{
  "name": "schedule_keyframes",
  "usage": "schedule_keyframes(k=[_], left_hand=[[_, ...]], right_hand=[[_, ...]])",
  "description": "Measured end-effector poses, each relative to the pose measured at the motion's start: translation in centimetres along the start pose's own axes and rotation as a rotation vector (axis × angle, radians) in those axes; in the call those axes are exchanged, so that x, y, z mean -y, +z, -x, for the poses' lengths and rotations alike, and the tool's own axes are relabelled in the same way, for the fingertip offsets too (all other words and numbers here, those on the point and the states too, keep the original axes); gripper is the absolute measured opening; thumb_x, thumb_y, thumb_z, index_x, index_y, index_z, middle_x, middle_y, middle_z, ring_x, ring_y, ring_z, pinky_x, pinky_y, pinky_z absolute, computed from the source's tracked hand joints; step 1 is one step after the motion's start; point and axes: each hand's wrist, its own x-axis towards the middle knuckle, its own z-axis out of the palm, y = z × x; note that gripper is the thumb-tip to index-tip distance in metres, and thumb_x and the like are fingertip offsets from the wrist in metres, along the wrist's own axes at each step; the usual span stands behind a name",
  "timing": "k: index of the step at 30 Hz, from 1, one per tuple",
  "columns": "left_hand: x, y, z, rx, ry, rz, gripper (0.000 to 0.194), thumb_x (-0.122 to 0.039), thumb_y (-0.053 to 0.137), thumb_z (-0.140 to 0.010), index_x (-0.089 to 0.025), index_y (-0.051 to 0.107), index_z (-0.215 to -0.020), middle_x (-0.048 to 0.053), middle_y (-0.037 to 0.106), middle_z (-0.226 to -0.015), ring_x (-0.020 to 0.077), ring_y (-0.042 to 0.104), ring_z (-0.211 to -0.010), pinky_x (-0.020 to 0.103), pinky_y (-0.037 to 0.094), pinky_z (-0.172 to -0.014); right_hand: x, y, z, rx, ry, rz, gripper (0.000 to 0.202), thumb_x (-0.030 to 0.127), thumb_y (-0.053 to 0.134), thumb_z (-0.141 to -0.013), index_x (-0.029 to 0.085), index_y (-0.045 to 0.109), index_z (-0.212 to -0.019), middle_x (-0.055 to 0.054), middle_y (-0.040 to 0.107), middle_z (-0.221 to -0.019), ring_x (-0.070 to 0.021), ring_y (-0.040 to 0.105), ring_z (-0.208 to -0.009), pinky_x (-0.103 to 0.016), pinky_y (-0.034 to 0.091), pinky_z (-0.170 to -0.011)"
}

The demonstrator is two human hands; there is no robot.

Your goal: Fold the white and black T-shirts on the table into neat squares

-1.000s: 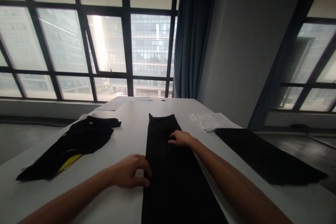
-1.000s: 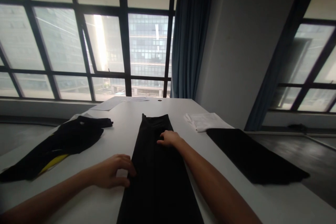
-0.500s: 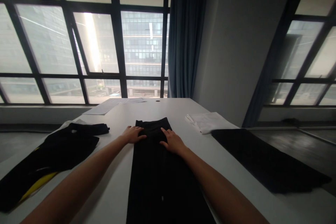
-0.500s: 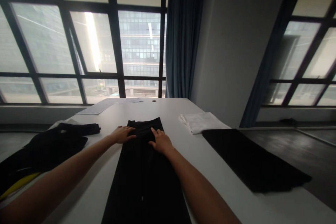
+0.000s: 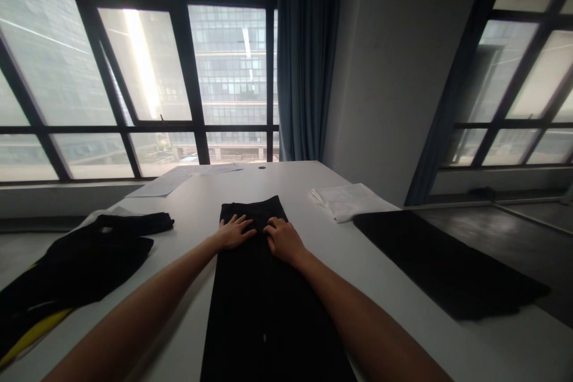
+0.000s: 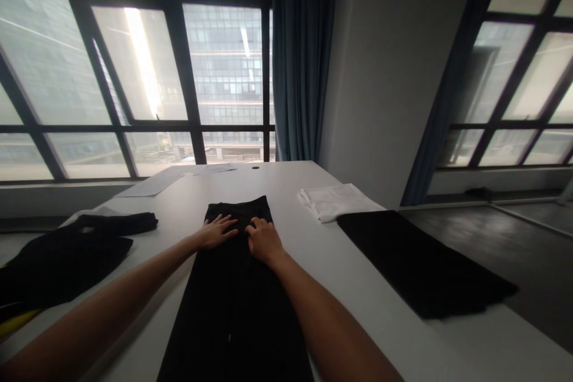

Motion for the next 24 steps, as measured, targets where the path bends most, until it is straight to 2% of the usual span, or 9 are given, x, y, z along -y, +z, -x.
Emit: schedule_keyframes(k=[4, 7, 10, 13, 15, 17, 19, 21, 24], left_hand=[[0.7, 0.2, -1.8, 0.019, -0.036, -0.003, 0.089, -0.081, 0.029, -0.084, -0.028, 0.026, -0.156, 0.010, 0.011, -0.165, 0.0408, 0.005, -0.150, 0.071, 0.009, -0.111], [1.8, -0.2, -3.3, -0.024, -0.099, -0.035, 0.086, -0.077, 0.028, -0.087, -0.027, 0.025, -0.156, 0.010, 0.013, -0.164, 0.0410, 0.008, -0.150, 0.071, 0.011, -0.111], [2.3, -1.4, -3.8, -0.221, -0.068, -0.146, 0.072, -0.064, 0.033, -0.093, -0.021, 0.039, -0.151, 0.013, 0.026, -0.162, 0.0376, 0.018, -0.148, 0.064, 0.013, -0.114], [1.4, -2.3, -2.4, -0.395, -0.044, -0.226, 0.057, -0.050, 0.033, -0.098, -0.016, 0.056, -0.137, 0.018, 0.048, -0.148, 0.0364, 0.040, -0.138, 0.056, 0.023, -0.112], [0.4, -1.8, -0.5, -0.370, -0.090, -0.220, 0.059, -0.053, 0.031, -0.098, -0.015, 0.059, -0.132, 0.020, 0.059, -0.136, 0.0390, 0.053, -0.124, 0.057, 0.033, -0.104], [-0.5, -0.5, 1.7, -0.277, -0.131, -0.178, 0.069, -0.065, 0.030, -0.094, -0.017, 0.054, -0.139, 0.021, 0.058, -0.137, 0.0419, 0.057, -0.119, 0.061, 0.038, -0.098], [-0.9, 1.3, 3.4, -0.167, -0.161, -0.129, 0.079, -0.074, 0.027, -0.090, -0.022, 0.042, -0.148, 0.020, 0.045, -0.150, 0.0455, 0.048, -0.129, 0.065, 0.036, -0.099], [-0.6, 2.6, 4.2, -0.102, -0.158, -0.099, 0.083, -0.077, 0.025, -0.089, -0.026, 0.033, -0.153, 0.017, 0.029, -0.160, 0.0468, 0.030, -0.142, 0.067, 0.030, -0.103], [1.1, 2.5, 3.2, -0.075, -0.079, -0.075, 0.080, -0.073, 0.024, -0.091, -0.026, 0.028, -0.155, 0.013, 0.020, -0.163, 0.0410, 0.017, -0.148, 0.061, 0.024, -0.111]], right_hand=[[0.2, -0.7, -0.2, -0.012, 0.084, 0.008, 0.028, 0.032, 0.048, -0.096, 0.018, 0.069, -0.107, -0.010, 0.066, -0.112, -0.0226, 0.061, -0.102, -0.035, 0.044, -0.089], [0.4, -1.6, -0.5, 0.059, 0.097, -0.023, 0.035, 0.043, 0.045, -0.097, 0.020, 0.071, -0.103, -0.009, 0.070, -0.104, -0.0224, 0.064, -0.096, -0.034, 0.045, -0.085], [0.5, -2.5, -0.7, 0.180, 0.070, -0.081, 0.036, 0.051, 0.051, -0.092, 0.024, 0.073, -0.101, -0.006, 0.072, -0.104, -0.0233, 0.066, -0.096, -0.032, 0.047, -0.080], [0.5, -2.8, -0.6, 0.261, 0.056, -0.079, 0.038, 0.051, 0.057, -0.087, 0.024, 0.074, -0.107, -0.007, 0.070, -0.115, -0.0261, 0.066, -0.102, -0.034, 0.048, -0.086], [0.5, -2.8, -0.5, 0.285, 0.063, -0.054, 0.042, 0.049, 0.059, -0.087, 0.023, 0.071, -0.117, -0.009, 0.066, -0.125, -0.0276, 0.064, -0.108, -0.037, 0.047, -0.093], [0.5, -2.7, -0.5, 0.313, 0.077, -0.041, 0.046, 0.048, 0.056, -0.089, 0.023, 0.066, -0.127, -0.011, 0.062, -0.133, -0.0286, 0.061, -0.115, -0.039, 0.044, -0.099], [0.3, -2.7, -0.5, 0.356, 0.095, -0.043, 0.050, 0.047, 0.052, -0.092, 0.021, 0.059, -0.135, -0.013, 0.058, -0.139, -0.0293, 0.057, -0.122, -0.042, 0.042, -0.103], [0.1, -2.9, -0.5, 0.417, 0.103, -0.056, 0.057, 0.048, 0.051, -0.093, 0.018, 0.053, -0.141, -0.015, 0.053, -0.144, -0.0305, 0.052, -0.129, -0.045, 0.039, -0.108], [-0.3, -3.5, -0.1, 0.503, 0.096, -0.112, 0.065, 0.052, 0.054, -0.090, 0.018, 0.048, -0.146, -0.016, 0.041, -0.153, -0.0320, 0.041, -0.138, -0.047, 0.036, -0.112]])
